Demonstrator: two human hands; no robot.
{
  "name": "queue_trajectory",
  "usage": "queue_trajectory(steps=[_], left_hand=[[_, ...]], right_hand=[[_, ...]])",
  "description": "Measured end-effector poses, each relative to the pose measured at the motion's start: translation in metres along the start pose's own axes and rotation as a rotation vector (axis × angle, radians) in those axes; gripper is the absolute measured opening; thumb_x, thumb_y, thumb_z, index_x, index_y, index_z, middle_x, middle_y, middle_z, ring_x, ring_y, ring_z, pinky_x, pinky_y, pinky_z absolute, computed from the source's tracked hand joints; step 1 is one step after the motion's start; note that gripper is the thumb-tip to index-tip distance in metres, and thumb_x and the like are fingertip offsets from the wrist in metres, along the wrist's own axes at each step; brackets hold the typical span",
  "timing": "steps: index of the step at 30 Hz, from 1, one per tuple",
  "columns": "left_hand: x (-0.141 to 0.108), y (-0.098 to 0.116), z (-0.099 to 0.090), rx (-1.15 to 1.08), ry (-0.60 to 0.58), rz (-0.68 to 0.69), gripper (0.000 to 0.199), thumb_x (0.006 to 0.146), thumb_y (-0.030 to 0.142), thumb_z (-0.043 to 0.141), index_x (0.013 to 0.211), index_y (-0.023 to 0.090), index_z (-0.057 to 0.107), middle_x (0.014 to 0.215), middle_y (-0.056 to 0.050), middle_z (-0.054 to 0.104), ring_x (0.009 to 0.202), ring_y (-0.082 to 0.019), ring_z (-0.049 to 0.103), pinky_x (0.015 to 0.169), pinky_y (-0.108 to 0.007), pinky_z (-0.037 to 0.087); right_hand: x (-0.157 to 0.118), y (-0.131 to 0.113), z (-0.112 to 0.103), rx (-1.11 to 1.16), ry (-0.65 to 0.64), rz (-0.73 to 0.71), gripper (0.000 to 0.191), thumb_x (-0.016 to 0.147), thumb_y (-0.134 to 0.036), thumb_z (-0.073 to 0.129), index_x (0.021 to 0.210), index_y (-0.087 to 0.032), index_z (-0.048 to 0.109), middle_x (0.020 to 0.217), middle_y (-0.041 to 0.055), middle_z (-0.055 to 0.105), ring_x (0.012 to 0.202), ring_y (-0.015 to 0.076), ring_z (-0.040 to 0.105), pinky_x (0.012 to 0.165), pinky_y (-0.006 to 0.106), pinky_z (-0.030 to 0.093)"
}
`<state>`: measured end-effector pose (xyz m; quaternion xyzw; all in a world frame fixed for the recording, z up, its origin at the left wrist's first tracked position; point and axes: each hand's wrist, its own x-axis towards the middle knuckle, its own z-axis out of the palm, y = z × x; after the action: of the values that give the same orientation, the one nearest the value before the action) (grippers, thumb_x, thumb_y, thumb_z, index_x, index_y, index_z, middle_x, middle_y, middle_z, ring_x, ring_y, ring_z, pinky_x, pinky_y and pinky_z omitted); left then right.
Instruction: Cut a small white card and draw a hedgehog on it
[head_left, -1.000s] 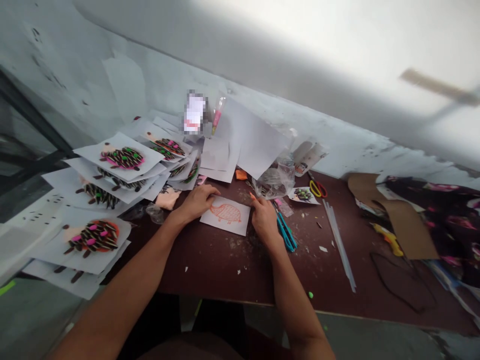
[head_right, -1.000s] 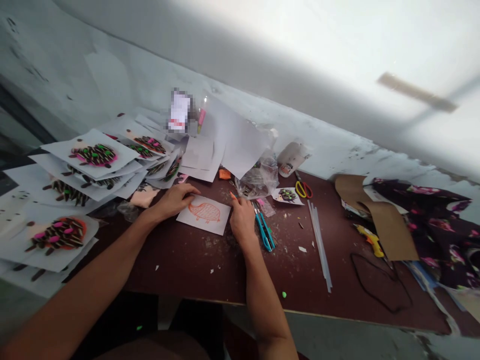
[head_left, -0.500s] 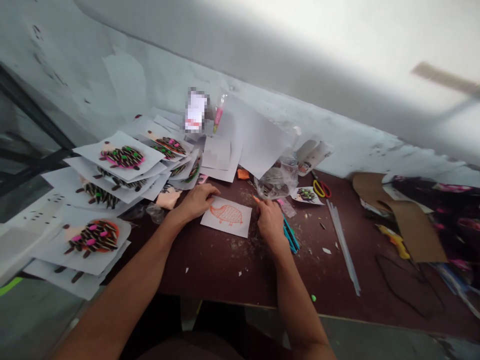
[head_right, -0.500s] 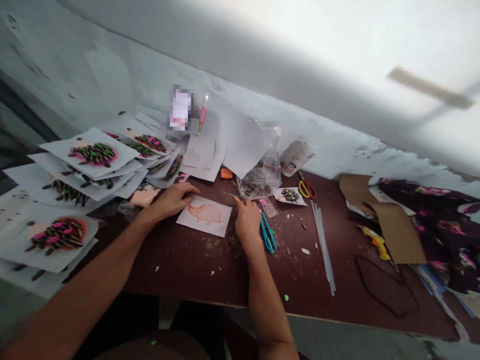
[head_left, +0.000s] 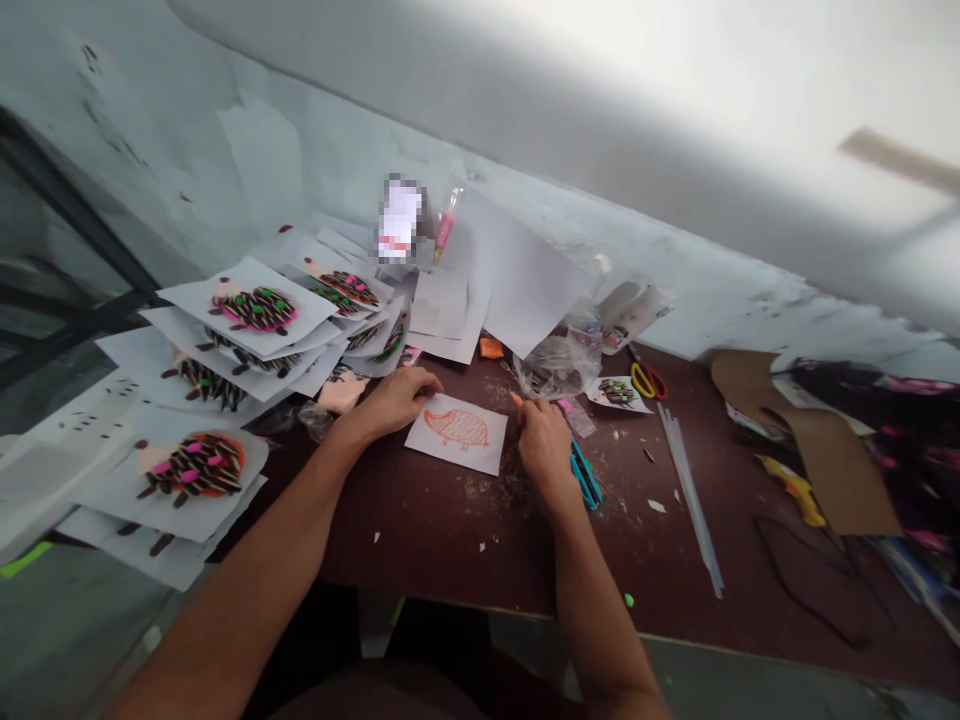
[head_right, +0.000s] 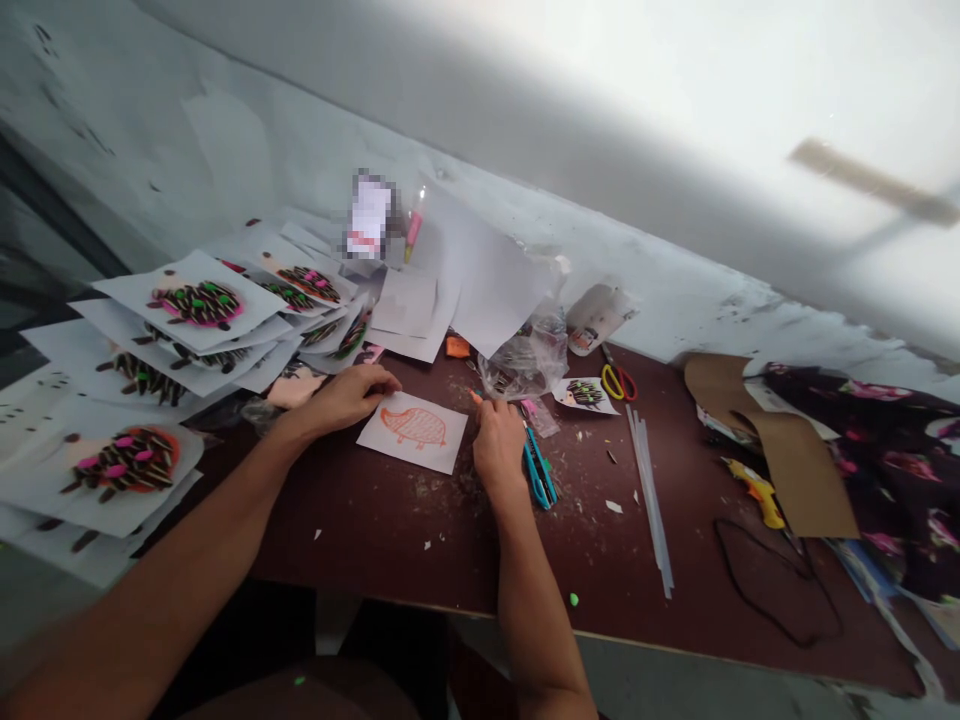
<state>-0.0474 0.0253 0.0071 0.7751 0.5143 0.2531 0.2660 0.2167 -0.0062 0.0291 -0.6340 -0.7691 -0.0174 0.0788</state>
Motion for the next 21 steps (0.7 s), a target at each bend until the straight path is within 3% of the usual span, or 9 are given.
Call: queue_trajectory(steps=[4, 11, 21], left_hand=[[-0.001, -0.004, -0.004, -0.005, -0.076, 0.014, 0.028, 0.076, 0.015, 0.053, 0.099, 0.018, 0.069, 0.099, -0.006, 0.069, 0.092, -0.021, 0.062, 0.085, -0.032, 0.049], [-0.008, 0.001, -0.022, 0.012, -0.271, 0.080, 0.054, 0.065, 0.018, 0.060, 0.119, 0.018, 0.061, 0.119, -0.006, 0.062, 0.114, -0.025, 0.056, 0.101, -0.035, 0.044], [-0.008, 0.002, -0.025, -0.005, -0.305, 0.079, 0.063, 0.065, 0.016, 0.061, 0.128, 0.018, 0.054, 0.126, -0.008, 0.058, 0.120, -0.025, 0.052, 0.106, -0.037, 0.040]], right_hand=[[0.000, -0.006, -0.010, -0.043, -0.094, 0.067, 0.030, 0.088, 0.000, 0.042, 0.090, -0.017, 0.066, 0.101, 0.0103, 0.066, 0.091, 0.0220, 0.055, 0.076, 0.031, 0.035], [0.001, -0.012, -0.017, -0.098, -0.180, 0.101, 0.030, 0.092, -0.001, 0.039, 0.098, -0.015, 0.065, 0.107, 0.0108, 0.066, 0.097, 0.0225, 0.055, 0.079, 0.030, 0.035], [0.000, -0.009, -0.019, -0.137, -0.214, 0.086, 0.029, 0.093, -0.004, 0.040, 0.098, -0.015, 0.067, 0.107, 0.0114, 0.067, 0.099, 0.0238, 0.056, 0.079, 0.031, 0.035]])
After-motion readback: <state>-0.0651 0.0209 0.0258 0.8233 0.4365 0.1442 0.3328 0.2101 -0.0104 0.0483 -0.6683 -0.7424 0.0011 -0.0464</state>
